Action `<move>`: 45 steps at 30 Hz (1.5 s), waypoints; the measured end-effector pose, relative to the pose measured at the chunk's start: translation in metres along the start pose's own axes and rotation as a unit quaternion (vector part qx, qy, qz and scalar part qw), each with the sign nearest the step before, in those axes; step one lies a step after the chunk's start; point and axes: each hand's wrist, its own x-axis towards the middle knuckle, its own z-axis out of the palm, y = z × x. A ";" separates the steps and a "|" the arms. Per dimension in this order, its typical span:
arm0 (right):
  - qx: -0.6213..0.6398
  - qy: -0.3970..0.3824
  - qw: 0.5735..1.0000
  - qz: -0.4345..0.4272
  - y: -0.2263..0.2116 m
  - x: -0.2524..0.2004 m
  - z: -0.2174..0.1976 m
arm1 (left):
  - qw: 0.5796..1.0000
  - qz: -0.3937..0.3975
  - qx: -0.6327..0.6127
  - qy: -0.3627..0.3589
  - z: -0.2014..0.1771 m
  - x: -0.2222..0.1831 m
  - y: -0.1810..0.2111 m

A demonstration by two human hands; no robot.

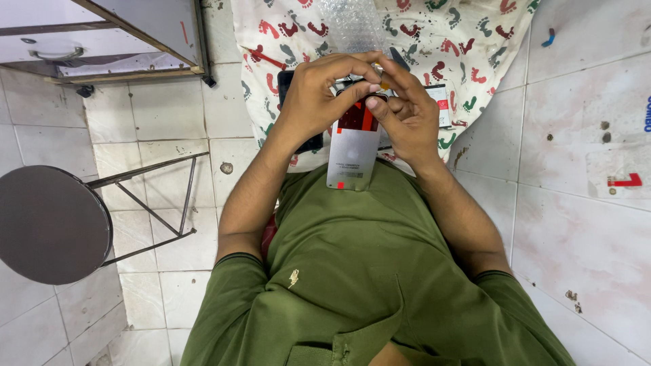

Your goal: The person disassembles a smartphone, removes the old battery, and installs a new battery. They peel protective films from the new battery, place it into the phone chassis, and connect the battery ribbon cable to the motherboard.

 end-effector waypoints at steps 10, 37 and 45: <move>-0.065 -0.019 0.998 0.011 -0.006 0.004 -0.007 | 0.998 0.001 0.021 -0.063 -0.026 -0.004 0.004; -0.474 -0.098 0.855 -0.189 -0.060 0.005 0.009 | 0.908 -0.254 -0.331 -0.021 0.061 -0.082 -0.019; -0.488 -0.190 0.812 -0.258 -0.071 0.017 0.003 | 0.950 -0.243 -0.193 -0.046 0.048 -0.074 0.001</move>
